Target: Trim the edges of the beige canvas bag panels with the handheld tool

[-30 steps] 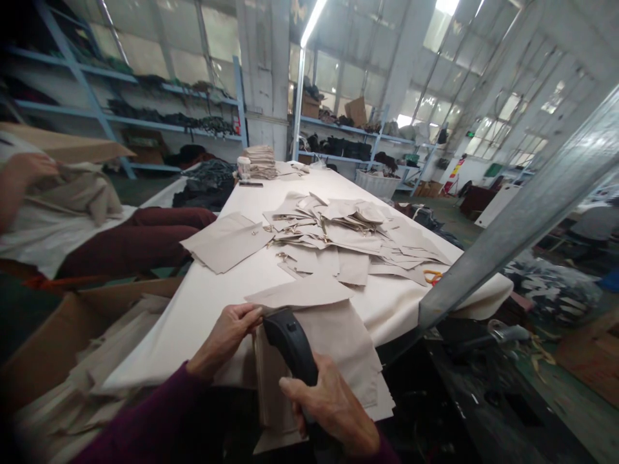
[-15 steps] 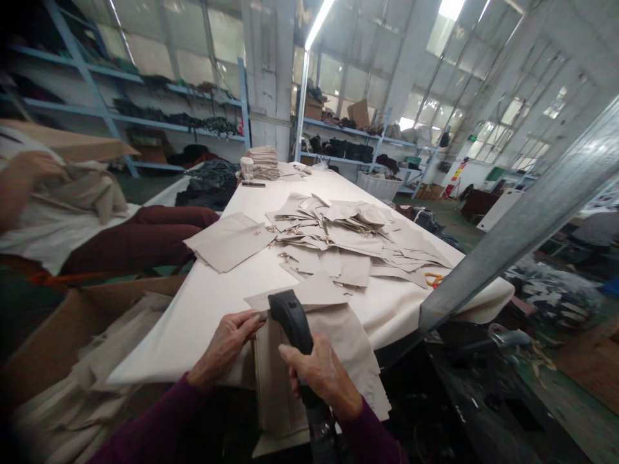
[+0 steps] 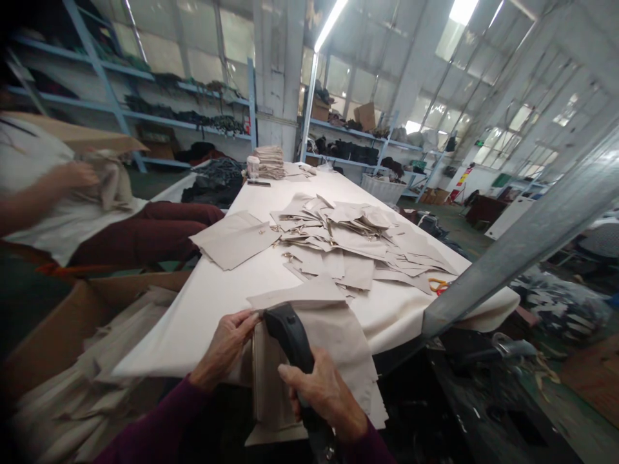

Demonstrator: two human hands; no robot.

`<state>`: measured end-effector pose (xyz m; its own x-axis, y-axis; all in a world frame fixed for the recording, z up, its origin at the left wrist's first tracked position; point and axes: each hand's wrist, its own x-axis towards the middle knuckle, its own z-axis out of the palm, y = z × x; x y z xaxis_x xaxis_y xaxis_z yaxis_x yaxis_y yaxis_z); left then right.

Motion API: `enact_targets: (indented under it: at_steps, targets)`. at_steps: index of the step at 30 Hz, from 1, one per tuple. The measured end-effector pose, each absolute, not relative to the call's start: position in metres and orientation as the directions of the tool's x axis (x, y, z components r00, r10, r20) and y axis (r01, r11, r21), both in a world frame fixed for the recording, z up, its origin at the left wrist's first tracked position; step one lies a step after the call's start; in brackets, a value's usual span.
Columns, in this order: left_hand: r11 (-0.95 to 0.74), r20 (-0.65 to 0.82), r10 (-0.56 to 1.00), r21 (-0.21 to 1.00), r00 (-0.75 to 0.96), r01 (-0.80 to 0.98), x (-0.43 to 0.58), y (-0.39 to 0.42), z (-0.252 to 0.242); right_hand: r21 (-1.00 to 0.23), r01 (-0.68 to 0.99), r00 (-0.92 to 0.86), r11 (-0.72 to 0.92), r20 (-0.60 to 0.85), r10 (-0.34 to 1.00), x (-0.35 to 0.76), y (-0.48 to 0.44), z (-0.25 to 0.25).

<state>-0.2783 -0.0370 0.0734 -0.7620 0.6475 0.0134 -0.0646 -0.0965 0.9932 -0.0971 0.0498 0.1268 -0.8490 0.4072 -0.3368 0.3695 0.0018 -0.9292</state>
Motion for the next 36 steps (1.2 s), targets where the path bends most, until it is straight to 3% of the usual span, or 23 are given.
enact_targets:
  at_steps: [6, 11, 20, 27, 30, 33, 36]
  targets:
    - [-0.353, -0.148, 0.605, 0.831, -0.782, -0.43, -0.264, -0.031, 0.072, -0.94, 0.341, -0.841, -0.003, -0.307, 0.445, -0.111, 0.051, 0.129]
    - [-0.381, -0.233, 0.583, 0.768, -0.779, -0.515, -0.262, -0.03, 0.074, -0.914, 0.398, -0.787, 0.079, -0.296, 0.541, -0.095, 0.059, 0.137]
    - [-0.366, -0.182, 0.595, 0.805, -0.783, -0.466, -0.26, -0.033, 0.077, -0.905, 0.421, -0.84, 0.067, -0.361, 0.404, -0.087, 0.035, 0.134]
    - [-0.377, -0.245, 0.32, 0.853, -0.915, -0.36, -0.259, -0.03, 0.075, -0.883, 0.462, -0.81, 0.08, -0.383, 0.444, -0.087, 0.039, 0.136]
    - [-0.318, -0.268, 0.455, 0.842, -0.849, -0.436, -0.258, -0.026, 0.078, -0.865, 0.495, -0.806, 0.075, -0.426, 0.41, -0.084, 0.038, 0.136]
    - [-0.145, -0.252, 0.637, 0.889, -0.729, -0.434, -0.265, -0.023, 0.08, -0.81, 0.569, -0.767, 0.144, -0.459, 0.448, -0.071, 0.04, 0.134]
    - [-0.088, -0.245, 0.622, 0.922, -0.744, -0.377, -0.275, -0.022, 0.076, -0.781, 0.578, -0.754, 0.237, -0.4, 0.52, -0.044, 0.05, 0.134]
